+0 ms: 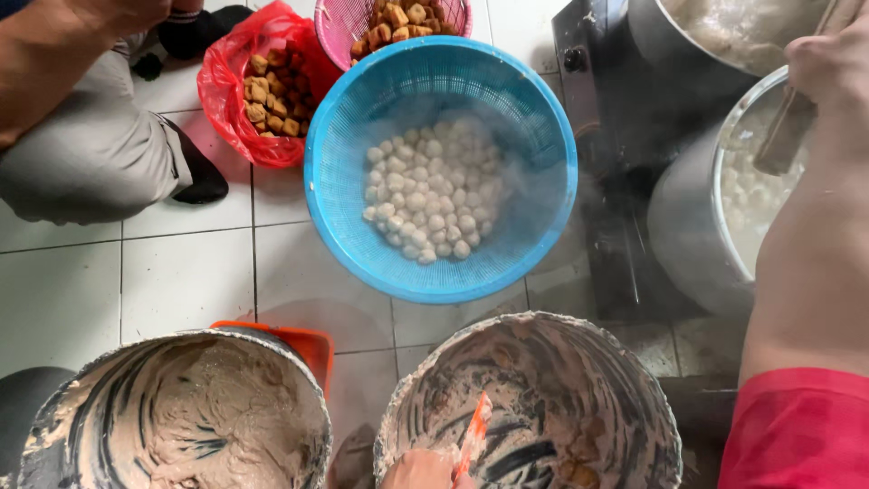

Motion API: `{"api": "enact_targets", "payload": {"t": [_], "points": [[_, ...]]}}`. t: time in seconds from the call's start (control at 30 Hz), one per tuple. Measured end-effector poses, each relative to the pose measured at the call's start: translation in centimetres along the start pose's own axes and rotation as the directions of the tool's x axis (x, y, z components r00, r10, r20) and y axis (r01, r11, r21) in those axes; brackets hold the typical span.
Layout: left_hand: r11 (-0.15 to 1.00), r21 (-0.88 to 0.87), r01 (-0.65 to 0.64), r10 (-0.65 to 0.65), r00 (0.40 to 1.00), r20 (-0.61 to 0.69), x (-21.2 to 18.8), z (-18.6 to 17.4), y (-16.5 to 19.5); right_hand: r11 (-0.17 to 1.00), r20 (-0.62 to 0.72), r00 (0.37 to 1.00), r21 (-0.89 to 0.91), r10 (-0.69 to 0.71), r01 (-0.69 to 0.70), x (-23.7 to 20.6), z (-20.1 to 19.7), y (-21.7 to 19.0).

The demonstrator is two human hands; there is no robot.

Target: The person sits on the floor and coats pieces of tofu with batter, using a spatula to scoop and spread batter over each piece by hand, then drops the coated pieces into a large pan of hot liquid beside them. Battered pieces accumulate in the pan as the person works through the bowl.

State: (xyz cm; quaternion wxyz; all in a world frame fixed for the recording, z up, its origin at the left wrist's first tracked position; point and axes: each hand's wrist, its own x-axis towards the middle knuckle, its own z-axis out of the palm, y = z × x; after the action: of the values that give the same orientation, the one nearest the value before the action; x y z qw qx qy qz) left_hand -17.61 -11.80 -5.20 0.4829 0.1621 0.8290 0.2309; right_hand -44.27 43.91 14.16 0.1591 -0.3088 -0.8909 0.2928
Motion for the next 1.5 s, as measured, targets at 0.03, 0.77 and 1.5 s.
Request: {"api": "enact_targets", "payload": {"t": [0.03, 0.77, 1.5], "points": [[0.999, 0.003, -0.04, 0.04, 0.999, 0.002, -0.3, -0.2, 0.3, 1.0, -0.001, 1.0, -0.001, -0.013, 0.013, -0.1, 0.1, 0.3], [0.928, 0.165, -0.334, 0.357, 0.922, -0.146, -13.7, -3.0, 11.5, 0.875, -0.055, 0.932, 0.368, 0.359, -0.315, -34.7, -19.6, 7.9], [0.942, 0.093, -0.322, 0.333, 0.932, -0.143, -14.3, -3.4, 12.2, -0.37, 0.566, 0.823, 0.775, 0.047, -0.511, -30.7, -16.8, 4.6]]}}
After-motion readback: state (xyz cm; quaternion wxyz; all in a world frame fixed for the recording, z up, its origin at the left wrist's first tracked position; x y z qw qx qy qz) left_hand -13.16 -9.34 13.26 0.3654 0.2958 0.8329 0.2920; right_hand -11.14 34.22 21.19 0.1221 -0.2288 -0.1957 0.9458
